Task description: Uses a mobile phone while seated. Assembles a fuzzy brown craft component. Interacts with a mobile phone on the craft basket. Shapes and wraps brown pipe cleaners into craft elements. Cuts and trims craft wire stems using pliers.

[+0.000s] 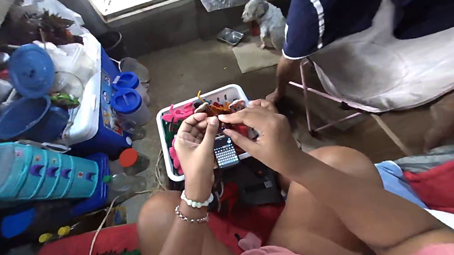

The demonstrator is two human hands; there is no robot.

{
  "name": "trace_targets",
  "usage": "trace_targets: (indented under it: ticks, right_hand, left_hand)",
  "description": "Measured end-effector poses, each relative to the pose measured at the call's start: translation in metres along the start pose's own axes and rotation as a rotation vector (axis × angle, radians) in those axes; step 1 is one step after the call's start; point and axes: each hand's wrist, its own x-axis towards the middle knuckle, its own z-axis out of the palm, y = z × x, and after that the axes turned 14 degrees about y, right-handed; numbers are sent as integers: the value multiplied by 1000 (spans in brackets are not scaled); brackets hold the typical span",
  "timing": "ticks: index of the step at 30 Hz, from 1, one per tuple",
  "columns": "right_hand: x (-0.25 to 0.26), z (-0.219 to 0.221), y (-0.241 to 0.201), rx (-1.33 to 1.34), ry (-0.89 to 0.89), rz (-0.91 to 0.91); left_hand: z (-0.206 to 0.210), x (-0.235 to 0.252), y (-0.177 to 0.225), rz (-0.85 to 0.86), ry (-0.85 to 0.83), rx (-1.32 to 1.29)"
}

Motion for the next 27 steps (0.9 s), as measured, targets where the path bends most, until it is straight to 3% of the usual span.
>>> trace_targets:
  ticks: [4,8,13,20,24,27]
  right_hand:
    - [-2,17,-11,83,-5,-29]
    - [-11,25,-12,180,-46,5]
    - [-3,14,-1,228,-159,-19]
    - [0,-16,-15,36,-278,3]
    - [-1,-9,-4,175,-236,131]
    - [1,12,5,136,-224,76]
  left_hand:
    - [-18,-7,10,145,93,69]
    - [-39,-13,3,294,82,190]
    - [-51,-2,4,316,-110,280]
    - [-45,7,2,231,-360,211]
    - [-38,11,-1,265,-350,167]
    - [-38,17,-9,291,-230,211]
